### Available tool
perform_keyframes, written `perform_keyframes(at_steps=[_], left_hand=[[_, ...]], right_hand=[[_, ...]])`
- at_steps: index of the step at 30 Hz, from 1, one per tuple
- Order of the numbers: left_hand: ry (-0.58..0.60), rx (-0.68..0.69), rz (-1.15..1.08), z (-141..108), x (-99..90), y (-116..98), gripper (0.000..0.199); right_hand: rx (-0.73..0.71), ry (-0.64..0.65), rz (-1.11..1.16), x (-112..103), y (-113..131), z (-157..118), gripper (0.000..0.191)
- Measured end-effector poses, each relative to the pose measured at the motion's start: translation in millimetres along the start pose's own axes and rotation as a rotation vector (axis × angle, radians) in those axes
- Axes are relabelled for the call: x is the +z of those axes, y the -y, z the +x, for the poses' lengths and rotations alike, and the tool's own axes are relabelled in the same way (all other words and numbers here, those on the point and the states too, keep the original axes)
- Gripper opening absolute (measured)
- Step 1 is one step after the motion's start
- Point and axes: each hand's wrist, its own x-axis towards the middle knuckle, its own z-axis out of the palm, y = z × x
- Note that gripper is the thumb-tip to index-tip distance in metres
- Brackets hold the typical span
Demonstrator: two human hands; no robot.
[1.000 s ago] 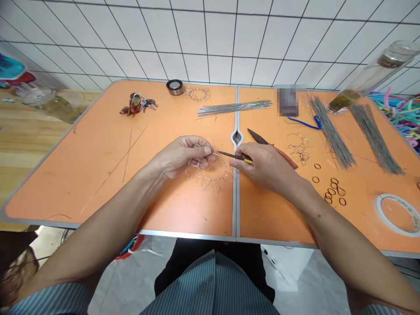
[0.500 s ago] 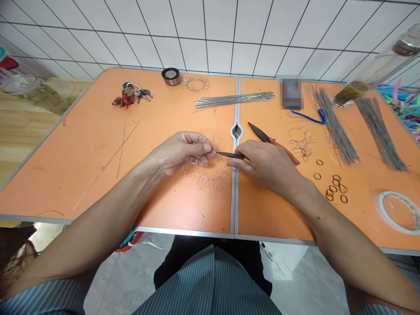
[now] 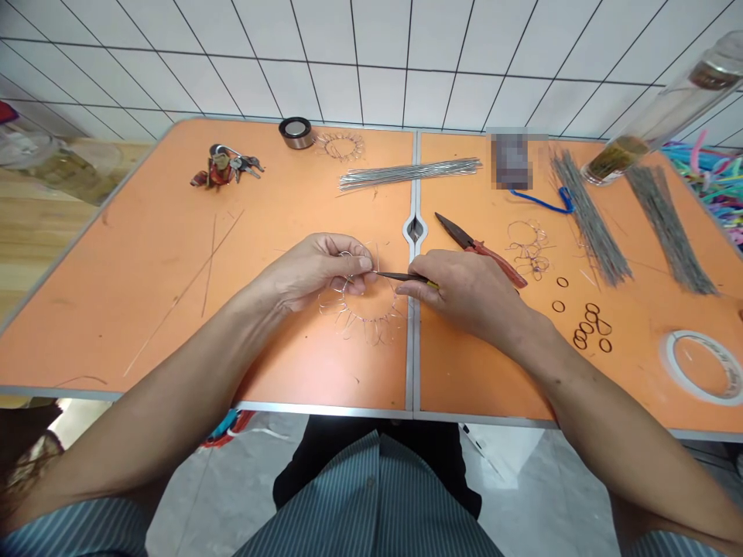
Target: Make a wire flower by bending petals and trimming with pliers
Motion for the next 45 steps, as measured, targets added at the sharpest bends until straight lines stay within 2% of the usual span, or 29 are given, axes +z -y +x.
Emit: perform_keyframes(at_steps=[11,27,45], left_hand=[[-0.020,0.053,0.122,-0.5,1.2,0.0,0.011],[-0.076,0.043,0.109,1.4,-0.1,3.5,0.017],[-0.045,0.058,0.116,-1.4,2.6,0.7,0.019]], right_hand=[[-0.118,-0.027,-0.075,8.4,1.0,-2.0,0.045],[-0.001,0.007,0.095,3.1,-0.8,-0.6,0.028],[-0.024,0.015,0.121,0.8,2.7,1.8,0.032]])
